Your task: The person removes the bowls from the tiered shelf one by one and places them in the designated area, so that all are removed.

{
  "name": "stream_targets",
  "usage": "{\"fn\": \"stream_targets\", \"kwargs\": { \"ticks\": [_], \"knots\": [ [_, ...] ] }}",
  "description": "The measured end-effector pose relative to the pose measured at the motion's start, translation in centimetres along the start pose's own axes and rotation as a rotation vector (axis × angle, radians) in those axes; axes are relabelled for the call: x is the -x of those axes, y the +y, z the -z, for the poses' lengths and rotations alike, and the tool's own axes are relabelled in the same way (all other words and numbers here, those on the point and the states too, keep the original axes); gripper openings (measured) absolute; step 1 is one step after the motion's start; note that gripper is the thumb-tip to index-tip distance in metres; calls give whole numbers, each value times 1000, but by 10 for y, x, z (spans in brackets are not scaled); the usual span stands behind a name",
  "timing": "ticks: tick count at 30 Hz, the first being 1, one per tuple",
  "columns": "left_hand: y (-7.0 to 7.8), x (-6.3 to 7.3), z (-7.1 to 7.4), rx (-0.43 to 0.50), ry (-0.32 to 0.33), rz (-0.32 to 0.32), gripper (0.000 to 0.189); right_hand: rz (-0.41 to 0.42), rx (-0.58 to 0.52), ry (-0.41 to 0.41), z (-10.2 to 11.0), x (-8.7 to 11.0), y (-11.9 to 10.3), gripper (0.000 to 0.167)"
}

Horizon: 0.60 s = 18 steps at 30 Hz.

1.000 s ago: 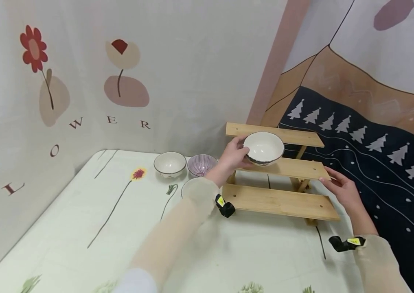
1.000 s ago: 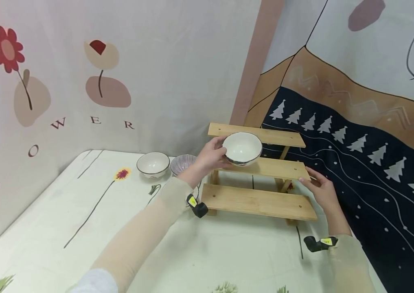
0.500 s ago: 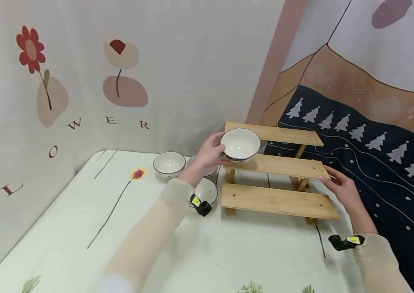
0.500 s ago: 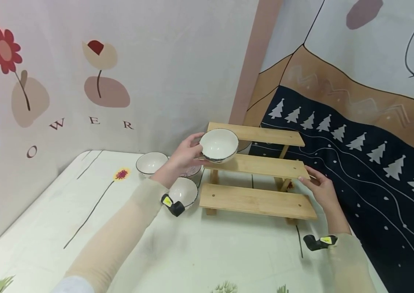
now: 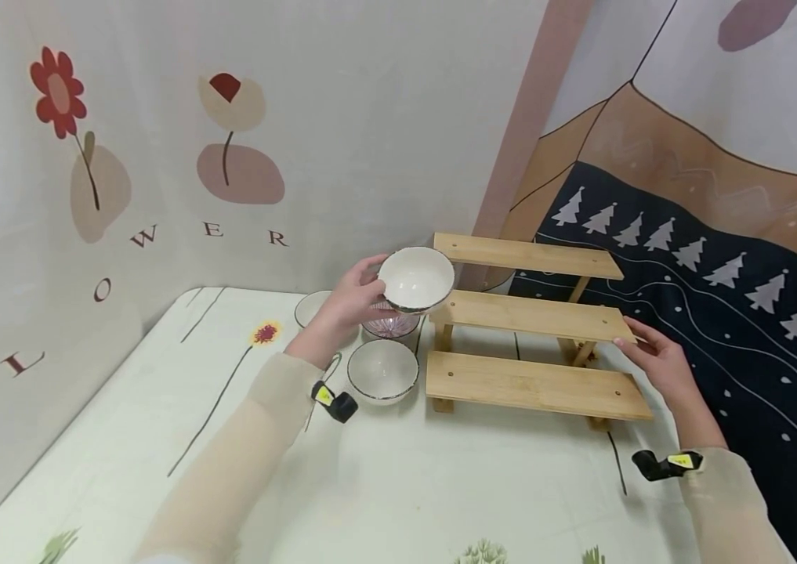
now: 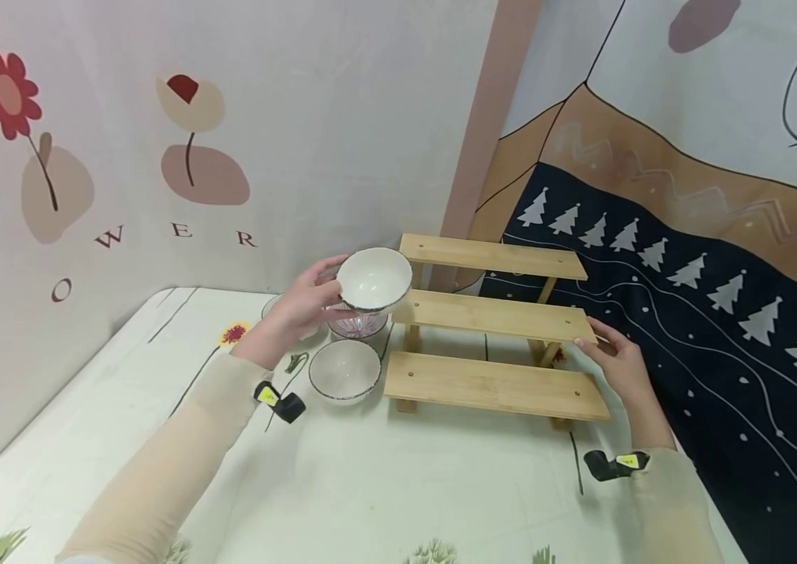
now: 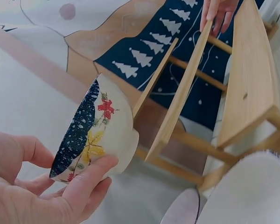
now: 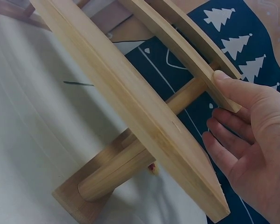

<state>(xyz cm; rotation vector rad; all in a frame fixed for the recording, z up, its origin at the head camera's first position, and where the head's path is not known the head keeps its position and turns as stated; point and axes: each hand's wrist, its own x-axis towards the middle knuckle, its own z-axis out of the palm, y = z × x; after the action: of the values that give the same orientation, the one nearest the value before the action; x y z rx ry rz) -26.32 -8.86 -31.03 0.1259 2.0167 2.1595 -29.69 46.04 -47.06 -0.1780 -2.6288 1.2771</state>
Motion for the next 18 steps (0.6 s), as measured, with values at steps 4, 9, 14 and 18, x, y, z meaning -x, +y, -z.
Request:
{"fn": "stream_targets", "kwargs": {
  "ticks": [4, 9, 14, 18],
  "knots": [
    [-1, 10, 18, -10, 5, 1, 69, 3, 31, 13, -1, -2, 5, 65],
    [-4, 20, 41, -56, 9, -1, 67, 25, 61, 18, -1, -3, 7, 67],
    [-9, 32, 63, -104, 20, -5, 69, 37, 41, 5, -2, 0, 1, 67],
    [-15, 45, 79, -129, 29, -8, 71, 18, 23, 9, -2, 1, -5, 68]
  ]
}}
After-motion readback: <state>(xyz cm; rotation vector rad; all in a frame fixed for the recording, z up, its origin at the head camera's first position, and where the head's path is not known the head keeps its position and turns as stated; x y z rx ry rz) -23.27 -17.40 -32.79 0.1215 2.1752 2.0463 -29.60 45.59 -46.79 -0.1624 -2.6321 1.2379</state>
